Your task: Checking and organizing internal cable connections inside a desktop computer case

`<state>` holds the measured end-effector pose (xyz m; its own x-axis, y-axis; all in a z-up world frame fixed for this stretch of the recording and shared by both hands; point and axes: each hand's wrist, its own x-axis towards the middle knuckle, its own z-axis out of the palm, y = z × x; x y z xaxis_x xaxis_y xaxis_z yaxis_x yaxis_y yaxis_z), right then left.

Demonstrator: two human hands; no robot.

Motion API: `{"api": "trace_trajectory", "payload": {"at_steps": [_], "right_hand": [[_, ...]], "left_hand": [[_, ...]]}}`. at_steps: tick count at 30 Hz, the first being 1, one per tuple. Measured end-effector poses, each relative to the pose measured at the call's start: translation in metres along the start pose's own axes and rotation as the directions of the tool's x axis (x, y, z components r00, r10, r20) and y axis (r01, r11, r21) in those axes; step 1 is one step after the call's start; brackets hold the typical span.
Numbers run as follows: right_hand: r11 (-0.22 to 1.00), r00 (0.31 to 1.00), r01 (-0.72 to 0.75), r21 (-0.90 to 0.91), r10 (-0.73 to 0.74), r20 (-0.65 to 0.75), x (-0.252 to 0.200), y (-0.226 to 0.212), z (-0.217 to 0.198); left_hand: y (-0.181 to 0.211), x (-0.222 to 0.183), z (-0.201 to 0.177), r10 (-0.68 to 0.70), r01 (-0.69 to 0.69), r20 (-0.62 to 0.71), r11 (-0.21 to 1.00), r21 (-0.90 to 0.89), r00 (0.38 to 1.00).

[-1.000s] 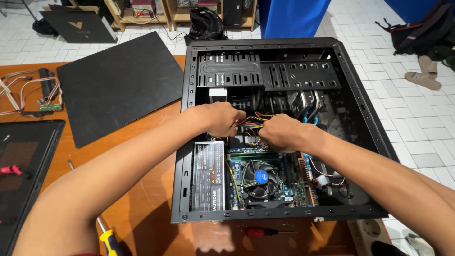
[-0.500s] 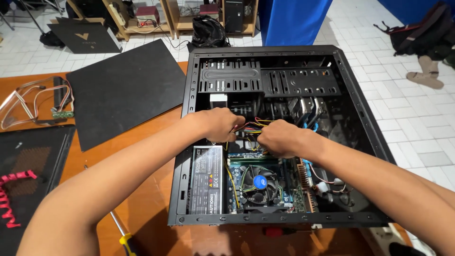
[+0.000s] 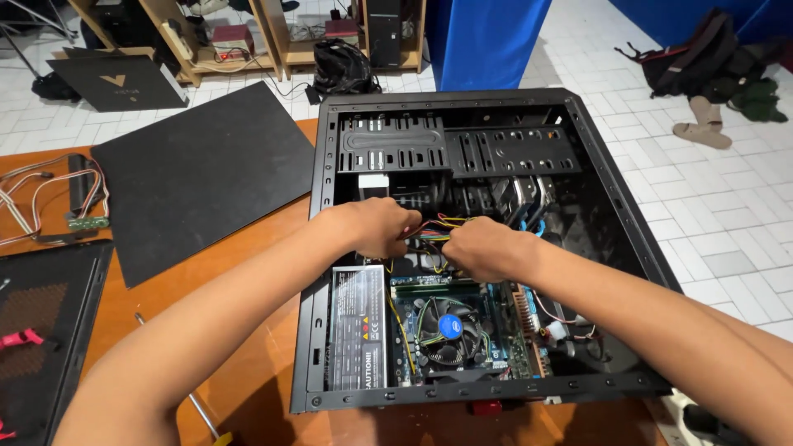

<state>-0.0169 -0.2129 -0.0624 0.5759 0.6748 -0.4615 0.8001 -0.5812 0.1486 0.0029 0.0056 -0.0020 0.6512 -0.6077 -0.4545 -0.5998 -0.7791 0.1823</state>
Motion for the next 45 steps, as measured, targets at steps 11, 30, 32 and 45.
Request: {"api": "trace_trajectory", "payload": {"at_steps": [11, 30, 32, 45], "right_hand": [[0.997, 0.994, -0.082, -0.006, 0.082, 0.065, 0.011, 0.017, 0.018], [0.987, 0.986, -0.131, 0.093, 0.12, 0.115, 0.0, 0.017, 0.005], [0.988, 0.986, -0.133, 0.076, 0.124, 0.11, 0.002, 0.016, 0.008], [0.986, 0.99, -0.128, 0.108, 0.121, 0.069, 0.002, 0.017, 0.011]], "left_hand": [[0.007, 0.012, -0.002, -0.019, 0.018, 0.045, 0.999, 0.034, 0.999], [0.008, 0.011, -0.002, 0.062, -0.061, 0.024, 0.997, -0.053, 0.998], [0.01, 0.006, -0.005, 0.064, -0.063, 0.018, 0.997, -0.052, 0.998], [0.009, 0.016, 0.003, 0.011, -0.011, -0.002, 1.0, 0.011, 1.0]]}}
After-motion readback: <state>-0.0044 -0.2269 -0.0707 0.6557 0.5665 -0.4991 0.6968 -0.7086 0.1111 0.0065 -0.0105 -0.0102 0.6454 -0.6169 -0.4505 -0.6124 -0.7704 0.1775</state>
